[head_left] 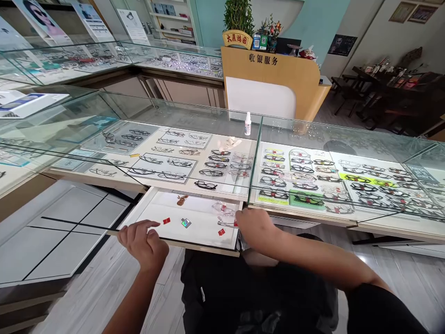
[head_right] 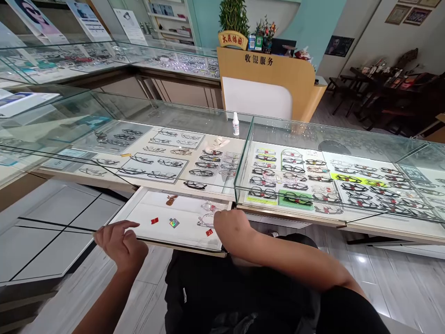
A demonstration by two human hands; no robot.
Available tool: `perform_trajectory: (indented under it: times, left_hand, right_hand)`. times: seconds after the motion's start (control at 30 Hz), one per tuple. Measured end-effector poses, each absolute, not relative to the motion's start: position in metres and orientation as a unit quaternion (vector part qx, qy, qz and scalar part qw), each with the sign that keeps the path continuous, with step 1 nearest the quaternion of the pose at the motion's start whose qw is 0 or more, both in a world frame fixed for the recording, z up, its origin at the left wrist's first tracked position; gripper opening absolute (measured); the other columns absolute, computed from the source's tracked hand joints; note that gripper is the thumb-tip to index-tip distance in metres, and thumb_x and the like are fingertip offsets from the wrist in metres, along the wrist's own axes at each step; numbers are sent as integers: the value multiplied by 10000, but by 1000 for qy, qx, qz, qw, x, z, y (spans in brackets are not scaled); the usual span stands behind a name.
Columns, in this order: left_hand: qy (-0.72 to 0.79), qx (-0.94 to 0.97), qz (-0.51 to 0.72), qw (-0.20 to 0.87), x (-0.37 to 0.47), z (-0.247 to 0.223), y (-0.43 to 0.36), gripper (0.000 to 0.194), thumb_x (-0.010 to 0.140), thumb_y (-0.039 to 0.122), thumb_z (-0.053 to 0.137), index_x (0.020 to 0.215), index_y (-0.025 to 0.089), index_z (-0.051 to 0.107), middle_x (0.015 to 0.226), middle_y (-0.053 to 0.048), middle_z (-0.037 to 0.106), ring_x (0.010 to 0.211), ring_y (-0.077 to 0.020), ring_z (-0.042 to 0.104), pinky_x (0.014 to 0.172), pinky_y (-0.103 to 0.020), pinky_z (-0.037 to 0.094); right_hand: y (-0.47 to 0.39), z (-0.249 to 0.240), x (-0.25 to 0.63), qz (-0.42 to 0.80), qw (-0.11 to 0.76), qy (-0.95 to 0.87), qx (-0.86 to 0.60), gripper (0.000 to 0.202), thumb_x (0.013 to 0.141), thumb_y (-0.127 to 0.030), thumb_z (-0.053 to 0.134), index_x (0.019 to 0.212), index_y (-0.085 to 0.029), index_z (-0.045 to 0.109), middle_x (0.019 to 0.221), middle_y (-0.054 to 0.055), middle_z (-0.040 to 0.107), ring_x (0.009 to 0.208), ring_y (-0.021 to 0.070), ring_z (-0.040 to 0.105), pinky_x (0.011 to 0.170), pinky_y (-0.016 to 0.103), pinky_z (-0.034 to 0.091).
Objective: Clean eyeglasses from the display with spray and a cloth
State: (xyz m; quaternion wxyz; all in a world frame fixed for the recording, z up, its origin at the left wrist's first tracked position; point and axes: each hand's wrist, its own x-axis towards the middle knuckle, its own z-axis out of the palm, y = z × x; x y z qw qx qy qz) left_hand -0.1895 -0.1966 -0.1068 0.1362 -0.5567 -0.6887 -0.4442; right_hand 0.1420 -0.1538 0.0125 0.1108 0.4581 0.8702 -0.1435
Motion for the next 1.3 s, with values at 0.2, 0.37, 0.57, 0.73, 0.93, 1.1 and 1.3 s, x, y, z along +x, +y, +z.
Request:
perform_trajectory:
  times: [0.2,0.37,0.57,0.73,0.93,1.1,1.3]
  left_hand:
    - [-715,-540,-417,153,-191,-110,-196,202,861,280,397,795,245,585,883,-139,650,930,-320,527,1024,-596,418]
    - [-707,-543,-426,157,-190,-107,-196,206,860,293,394,798,249,585,859,-131,637,909,-316,527,1024,-596,425]
    - [-700,-536,-441,169,-191,-109,-192,175,828,306,419,777,258,579,807,-123,598,896,-323,506,1001,-603,434]
    - [-670,-551,-459,191,-196,-117,-190,178,839,279,414,768,261,577,804,-118,616,870,-313,495,981,-604,433]
    - [-686,-525,-470,182,-198,-124,-186,198,850,341,416,698,266,518,809,-126,640,887,-319,534,996,-597,421]
    - [-648,-525,-508,216,-194,-121,-180,236,849,378,404,679,262,519,728,-103,606,737,-266,474,975,-581,435]
    - [-625,-550,-507,224,-190,-117,-182,227,901,288,391,747,250,553,793,-108,626,810,-279,499,1023,-610,424]
  right_hand:
    - [-102,106,246,39,74,805,587,279,1057,-340,541,1227,-217,725,1012,182,768,926,305,738,812,390,520]
    - [-26,130,301,69,142,753,639,263,1024,-255,574,1128,-207,810,1060,185,767,959,320,714,865,430,481]
    - [0,97,317,54,166,741,649,255,988,-217,612,1093,-213,845,1072,175,788,907,267,709,839,388,478]
    - [5,89,321,52,161,740,650,229,976,-186,634,1068,-205,843,1071,164,799,900,261,717,807,358,483]
    - [7,90,317,48,170,734,655,238,985,-204,634,1112,-220,834,1114,152,797,935,259,720,802,332,488]
    - [1,103,311,51,201,720,663,256,997,-248,629,1187,-207,795,1166,161,783,996,284,730,797,333,492]
    - [-62,122,250,91,152,758,628,339,1074,-371,503,1201,-178,750,1028,210,793,949,336,767,769,373,513]
